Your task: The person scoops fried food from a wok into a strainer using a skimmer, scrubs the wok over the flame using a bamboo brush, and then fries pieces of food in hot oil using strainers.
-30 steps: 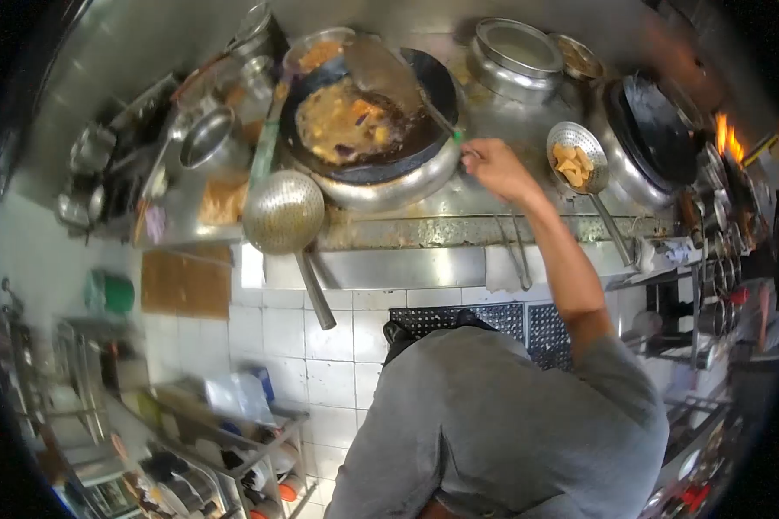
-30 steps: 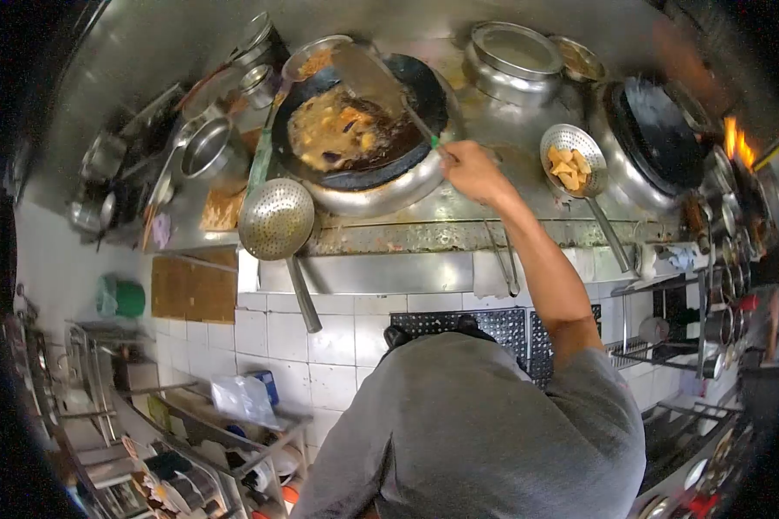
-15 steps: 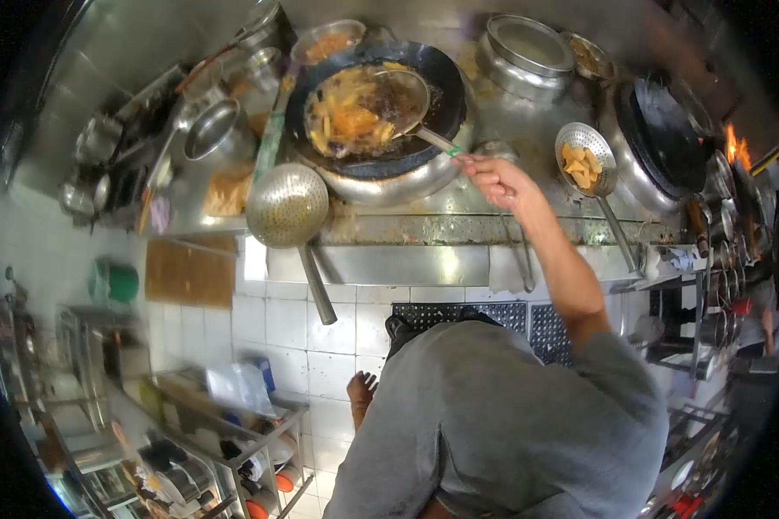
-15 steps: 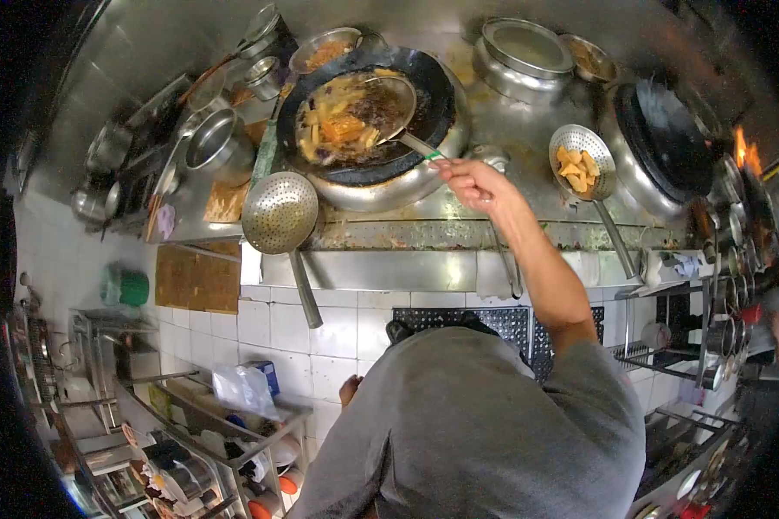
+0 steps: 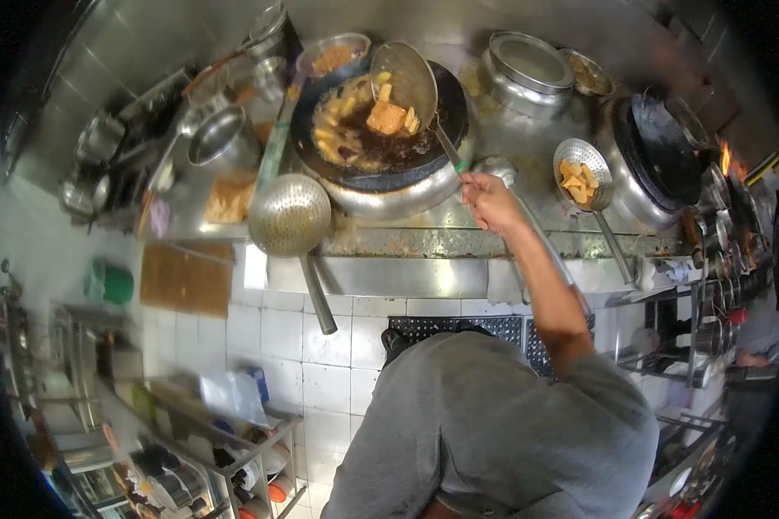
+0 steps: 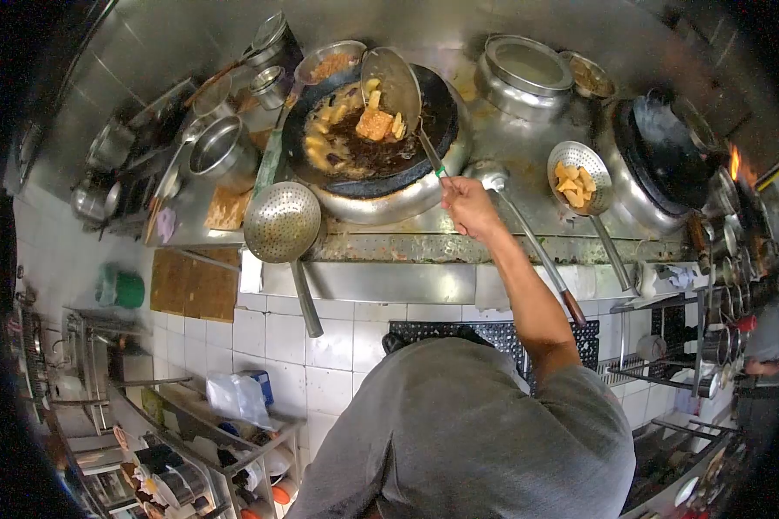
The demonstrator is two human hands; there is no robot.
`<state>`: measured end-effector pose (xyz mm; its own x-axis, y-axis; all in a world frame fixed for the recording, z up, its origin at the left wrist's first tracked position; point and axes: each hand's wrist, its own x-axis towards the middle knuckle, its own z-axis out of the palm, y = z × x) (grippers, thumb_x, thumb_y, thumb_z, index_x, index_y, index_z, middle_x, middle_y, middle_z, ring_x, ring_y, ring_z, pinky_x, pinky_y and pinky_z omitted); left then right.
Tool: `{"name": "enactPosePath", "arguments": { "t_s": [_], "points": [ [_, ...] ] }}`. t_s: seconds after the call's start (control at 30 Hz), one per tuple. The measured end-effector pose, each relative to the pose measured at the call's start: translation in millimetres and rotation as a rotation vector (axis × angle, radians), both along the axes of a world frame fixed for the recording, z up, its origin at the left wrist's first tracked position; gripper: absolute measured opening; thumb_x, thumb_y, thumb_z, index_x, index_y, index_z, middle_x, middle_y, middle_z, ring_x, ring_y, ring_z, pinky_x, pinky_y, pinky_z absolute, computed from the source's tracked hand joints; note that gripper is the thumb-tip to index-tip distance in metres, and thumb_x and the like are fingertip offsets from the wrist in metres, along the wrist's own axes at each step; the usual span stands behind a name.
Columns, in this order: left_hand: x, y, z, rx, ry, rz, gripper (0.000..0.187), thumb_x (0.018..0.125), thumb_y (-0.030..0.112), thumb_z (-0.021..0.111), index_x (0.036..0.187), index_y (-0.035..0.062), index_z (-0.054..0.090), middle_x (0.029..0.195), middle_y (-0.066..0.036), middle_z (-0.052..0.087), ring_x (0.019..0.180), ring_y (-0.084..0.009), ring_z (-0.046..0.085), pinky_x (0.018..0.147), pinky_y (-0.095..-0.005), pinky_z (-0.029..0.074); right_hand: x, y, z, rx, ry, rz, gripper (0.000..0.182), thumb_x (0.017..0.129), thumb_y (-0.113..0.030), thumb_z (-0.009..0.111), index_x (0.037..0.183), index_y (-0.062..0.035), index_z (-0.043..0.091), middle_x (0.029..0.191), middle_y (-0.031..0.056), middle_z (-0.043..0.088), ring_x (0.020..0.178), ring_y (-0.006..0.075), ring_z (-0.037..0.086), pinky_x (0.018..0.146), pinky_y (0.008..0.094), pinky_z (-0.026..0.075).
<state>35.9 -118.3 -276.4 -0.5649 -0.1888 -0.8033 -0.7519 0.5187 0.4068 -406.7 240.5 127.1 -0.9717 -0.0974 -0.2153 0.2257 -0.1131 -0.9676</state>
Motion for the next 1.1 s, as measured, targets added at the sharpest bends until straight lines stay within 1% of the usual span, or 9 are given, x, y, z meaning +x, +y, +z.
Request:
{"name": "enactPosePath", "arguments": {
  "t_s": [0.17, 0.27, 0.4, 0.43, 0.47, 0.83, 0.93, 1.03, 1.1],
  "points": [
    [0.9, -0.6, 2.6, -0.031, 0.012, -0.063, 0.034, 0.088, 0.019, 0.052, 0.114, -0.0035, 0.05, 0.104, -0.016, 0.061, 0.09, -0.0288, 0.063, 0.069, -0.0411, 0.053, 4.4, 3.7, 6.3, 0.581, 0.21, 0.025, 0.024, 0.091, -0.008, 0.051, 0.111, 0.0031, 0.059, 0.069, 0.0039, 0.055, 0.05, 0.0105, 0.05, 0.047, 0.0269, 0.042],
    [-9.8, -1.9, 16.0, -0.084, 0.036, -0.171, 0.032, 0.088, 0.018, 0.053, 0.112, -0.0041, 0.051, 0.102, -0.016, 0.062, 0.088, -0.0279, 0.064, 0.068, -0.0397, 0.053, 2.2, 20.9, -19.0, 0.549, 0.404, 0.036, 0.035, 0.091, -0.006, 0.051, 0.124, 0.002, 0.054, 0.074, 0.003, 0.058, 0.059, 0.0094, 0.051, 0.057, 0.0258, 0.043],
    [-33.2, -5.5, 35.5, -0.204, 0.109, -0.466, 0.03, 0.088, 0.017, 0.053, 0.109, -0.0048, 0.053, 0.098, -0.016, 0.064, 0.086, -0.0267, 0.065, 0.066, -0.0379, 0.054, 36.0, 23.8, 48.6, 0.485, 0.124, 0.071, 0.032, 0.091, -0.006, 0.051, 0.121, 0.002, 0.056, 0.072, 0.0019, 0.056, 0.058, 0.008, 0.048, 0.054, 0.0259, 0.041],
    [-21.7, -7.3, 25.3, 0.253, 0.243, 0.217, 0.029, 0.089, 0.018, 0.054, 0.108, -0.0035, 0.053, 0.101, -0.015, 0.062, 0.089, -0.0287, 0.064, 0.067, -0.0405, 0.053, 41.2, 24.6, 57.6, 0.463, 0.062, 0.062, 0.032, 0.091, -0.006, 0.051, 0.121, 0.002, 0.056, 0.072, 0.0017, 0.055, 0.059, 0.0073, 0.047, 0.054, 0.026, 0.041],
    [-15.3, -9.6, 13.8, 0.297, 0.235, 0.321, 0.029, 0.089, 0.018, 0.054, 0.108, -0.0034, 0.053, 0.101, -0.015, 0.062, 0.089, -0.0288, 0.064, 0.067, -0.0407, 0.053, 45.7, 26.2, 62.7, 0.439, 0.0, 0.049, 0.031, 0.091, -0.006, 0.052, 0.121, 0.0019, 0.056, 0.071, 0.0014, 0.055, 0.06, 0.0066, 0.046, 0.054, 0.0261, 0.04],
    [10.2, -12.1, -2.7, 0.01, 0.025, -0.061, 0.03, 0.091, 0.021, 0.051, 0.111, -0.0014, 0.052, 0.106, -0.015, 0.059, 0.09, -0.0295, 0.062, 0.07, -0.0426, 0.053, 54.4, 34.4, 74.1, 0.672, 0.422, 0.092, 0.028, 0.085, -0.002, 0.052, 0.11, 0.0062, 0.06, 0.066, 0.0085, 0.057, 0.063, 0.0134, 0.054, 0.06, 0.0302, 0.045],
    [1.1, -20.9, 7.4, 0.145, 0.051, 0.169, 0.031, 0.091, 0.022, 0.05, 0.112, -0.0009, 0.052, 0.107, -0.015, 0.058, 0.09, -0.0297, 0.061, 0.07, -0.0431, 0.053, 46.5, 28.6, 71.8, 0.677, 0.421, 0.105, 0.026, 0.084, -0.002, 0.053, 0.106, 0.0079, 0.06, 0.064, 0.0113, 0.058, 0.064, 0.0148, 0.056, 0.061, 0.0312, 0.045],
    [-35.3, -36.6, 18.8, 0.63, 0.125, 0.938, 0.031, 0.092, 0.023, 0.049, 0.113, -0.0003, 0.052, 0.108, -0.014, 0.057, 0.09, -0.0299, 0.061, 0.071, -0.0436, 0.052, 28.6, 22.0, 47.7, 0.702, 0.471, 0.124, 0.024, 0.083, -0.002, 0.053, 0.103, 0.0079, 0.061, 0.064, 0.0118, 0.058, 0.059, 0.0163, 0.056, 0.057, 0.0323, 0.045],
    [-77.3, -42.1, 49.3, 0.564, 0.251, 1.114, 0.033, 0.092, 0.022, 0.048, 0.115, -0.0004, 0.051, 0.108, -0.014, 0.057, 0.091, -0.0289, 0.06, 0.071, -0.0418, 0.053, 16.4, 15.0, 42.6, 0.725, 0.571, 0.14, 0.023, 0.083, -0.003, 0.054, 0.102, 0.0074, 0.062, 0.063, 0.0114, 0.059, 0.055, 0.0171, 0.055, 0.053, 0.033, 0.044]
  ]
}}
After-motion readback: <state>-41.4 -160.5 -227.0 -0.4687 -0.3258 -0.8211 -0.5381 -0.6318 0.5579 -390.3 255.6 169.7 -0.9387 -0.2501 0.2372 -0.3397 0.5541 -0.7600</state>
